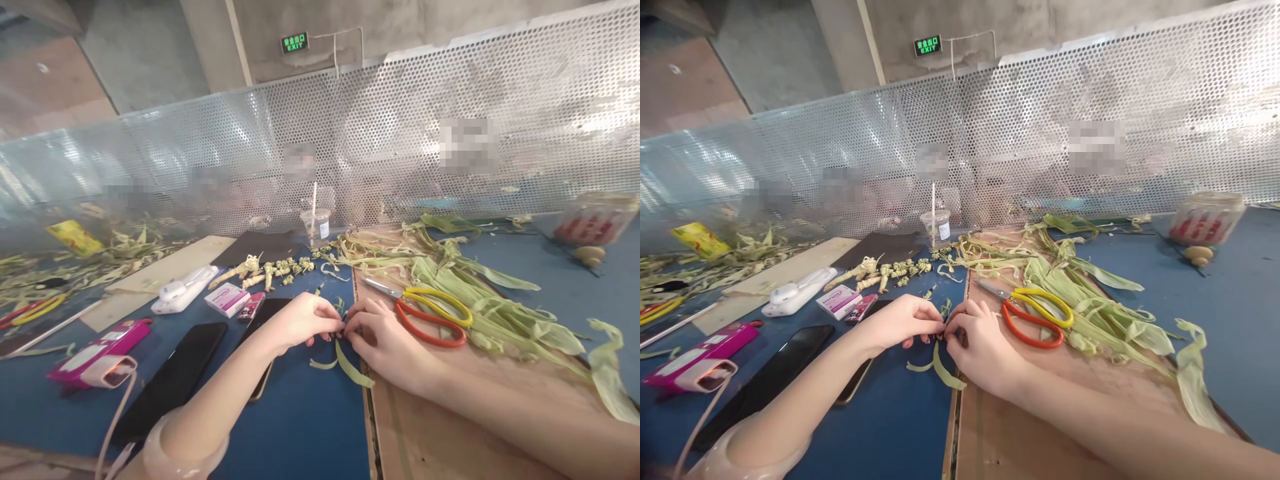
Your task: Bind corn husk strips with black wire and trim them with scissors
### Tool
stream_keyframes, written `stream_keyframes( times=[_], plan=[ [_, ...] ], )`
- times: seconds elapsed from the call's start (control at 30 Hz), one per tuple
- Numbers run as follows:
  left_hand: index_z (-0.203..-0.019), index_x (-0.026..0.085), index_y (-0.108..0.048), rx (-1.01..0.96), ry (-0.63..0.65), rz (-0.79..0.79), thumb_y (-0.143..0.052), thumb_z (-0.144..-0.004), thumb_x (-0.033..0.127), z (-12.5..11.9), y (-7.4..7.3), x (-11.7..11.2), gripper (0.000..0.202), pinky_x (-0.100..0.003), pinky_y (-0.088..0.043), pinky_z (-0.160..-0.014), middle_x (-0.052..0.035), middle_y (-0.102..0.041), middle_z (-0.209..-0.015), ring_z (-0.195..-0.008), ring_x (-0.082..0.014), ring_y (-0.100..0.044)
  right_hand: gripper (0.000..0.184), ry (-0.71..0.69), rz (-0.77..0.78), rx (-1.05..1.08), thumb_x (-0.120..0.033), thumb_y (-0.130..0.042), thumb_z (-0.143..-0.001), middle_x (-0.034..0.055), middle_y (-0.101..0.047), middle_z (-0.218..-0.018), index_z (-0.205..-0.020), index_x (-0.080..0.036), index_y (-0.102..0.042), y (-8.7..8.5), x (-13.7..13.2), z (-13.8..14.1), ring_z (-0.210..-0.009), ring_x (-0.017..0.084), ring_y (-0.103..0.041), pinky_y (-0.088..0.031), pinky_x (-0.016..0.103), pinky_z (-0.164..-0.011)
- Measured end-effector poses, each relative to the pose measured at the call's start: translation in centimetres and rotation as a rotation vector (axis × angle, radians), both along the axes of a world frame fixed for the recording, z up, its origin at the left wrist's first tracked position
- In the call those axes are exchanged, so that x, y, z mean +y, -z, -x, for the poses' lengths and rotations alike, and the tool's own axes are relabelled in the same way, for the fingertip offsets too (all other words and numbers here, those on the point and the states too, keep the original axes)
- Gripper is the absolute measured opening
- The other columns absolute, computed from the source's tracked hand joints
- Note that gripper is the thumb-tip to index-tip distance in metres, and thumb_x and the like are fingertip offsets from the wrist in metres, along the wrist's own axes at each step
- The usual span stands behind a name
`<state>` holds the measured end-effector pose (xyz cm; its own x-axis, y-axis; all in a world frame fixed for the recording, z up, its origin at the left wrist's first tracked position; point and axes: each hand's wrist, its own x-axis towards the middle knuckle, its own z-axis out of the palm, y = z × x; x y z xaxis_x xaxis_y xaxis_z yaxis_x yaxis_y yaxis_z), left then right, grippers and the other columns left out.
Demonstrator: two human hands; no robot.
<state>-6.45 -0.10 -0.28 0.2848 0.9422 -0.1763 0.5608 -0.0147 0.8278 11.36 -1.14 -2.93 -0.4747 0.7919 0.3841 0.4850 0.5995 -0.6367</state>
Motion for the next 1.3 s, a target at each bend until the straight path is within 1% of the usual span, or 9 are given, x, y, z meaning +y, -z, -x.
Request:
stream_keyframes(
  times=[0.1,0.2,0.37,0.57,0.7,0.8,0.9,1.03,1.3],
  plan=[
    [-0.076,0.014,-0.065,-0.014,0.002,0.006,-0.062,-0.067,0.034,0.0,-0.1,0.0,0.023,-0.018,-0.032,-0.037,-0.0047,-0.066,-0.072,-0.059,-0.0132,-0.056,0.016,0.011,0.040,0.019,-0.016,-0.051,-0.079,0.0040,-0.057,-0.091,-0.069,-0.021,-0.063,0.1,0.3,0.0,-0.089,0.019,-0.051,-0.041,0.038,-0.083],
    [-0.075,0.014,-0.065,-0.017,-0.008,-0.001,-0.063,-0.066,0.034,-0.1,-0.1,0.0,0.023,-0.018,-0.032,-0.037,-0.0038,-0.065,-0.067,-0.058,-0.0131,-0.056,0.012,0.020,0.039,0.025,-0.021,-0.056,-0.078,0.0036,-0.058,-0.089,-0.067,-0.020,-0.062,0.5,0.7,0.2,-0.087,0.019,-0.051,-0.041,0.038,-0.081],
    [-0.076,0.014,-0.064,0.015,0.004,-0.002,-0.062,-0.067,0.035,0.0,-0.2,0.0,0.023,-0.018,-0.031,-0.038,-0.0040,-0.064,-0.067,-0.060,-0.0136,-0.056,0.011,0.066,0.007,0.018,-0.026,-0.059,-0.077,0.0012,-0.056,-0.076,-0.067,-0.020,-0.059,0.8,0.9,0.4,-0.078,0.017,-0.051,-0.042,0.033,-0.072],
    [-0.078,0.014,-0.062,0.033,0.004,0.001,-0.061,-0.068,0.037,0.0,-0.7,-0.2,0.025,-0.018,-0.031,-0.039,-0.0049,-0.065,-0.071,-0.061,-0.0141,-0.058,0.014,0.069,-0.020,-0.018,-0.031,-0.059,-0.078,-0.0001,-0.055,-0.073,-0.067,-0.021,-0.059,0.5,1.0,0.4,-0.075,0.016,-0.050,-0.041,0.029,-0.068],
    [-0.078,0.015,-0.061,0.039,0.004,0.007,-0.060,-0.068,0.038,-0.1,-0.7,-0.3,0.025,-0.018,-0.030,-0.039,-0.0038,-0.063,-0.070,-0.061,-0.0139,-0.058,0.019,0.074,-0.042,-0.068,-0.034,-0.061,-0.077,0.0002,-0.054,-0.071,-0.066,-0.020,-0.058,0.1,1.1,0.6,-0.074,0.016,-0.049,-0.039,0.030,-0.066],
    [-0.080,0.014,-0.060,0.029,-0.001,0.007,-0.057,-0.071,0.037,0.0,-0.8,-0.2,0.025,-0.018,-0.030,-0.039,-0.0041,-0.063,-0.072,-0.061,-0.0135,-0.058,0.017,0.078,-0.054,-0.089,-0.033,-0.061,-0.077,0.0005,-0.055,-0.072,-0.067,-0.020,-0.058,0.1,1.2,0.7,-0.075,0.017,-0.049,-0.039,0.030,-0.065],
    [-0.083,0.013,-0.057,-0.004,-0.013,0.043,-0.049,-0.076,0.037,0.0,-1.0,-0.2,0.026,-0.018,-0.031,-0.040,-0.0074,-0.065,-0.080,-0.062,-0.0130,-0.059,0.012,0.055,-0.041,-0.067,-0.031,-0.061,-0.078,0.0000,-0.057,-0.075,-0.071,-0.022,-0.061,0.3,1.3,0.7,-0.076,0.017,-0.049,-0.038,0.031,-0.067],
    [-0.086,0.012,-0.055,-0.037,-0.058,0.109,-0.045,-0.077,0.029,0.0,-1.4,-0.2,0.022,-0.017,-0.030,-0.041,-0.0083,-0.066,-0.078,-0.060,-0.0115,-0.058,0.013,0.022,-0.059,-0.020,-0.031,-0.061,-0.078,-0.0006,-0.058,-0.075,-0.071,-0.021,-0.061,0.5,1.4,0.7,-0.076,0.016,-0.051,-0.038,0.032,-0.071],
    [-0.080,0.012,-0.064,-0.058,0.003,0.091,-0.063,-0.066,0.029,0.7,-0.9,0.5,0.023,-0.017,-0.031,-0.041,-0.0021,-0.060,-0.067,-0.060,-0.0109,-0.053,0.019,0.039,-0.134,-0.018,-0.029,-0.058,-0.081,-0.0015,-0.057,-0.075,-0.066,-0.019,-0.052,0.5,1.0,0.7,-0.073,0.014,-0.052,-0.037,0.033,-0.077]
  ],
)
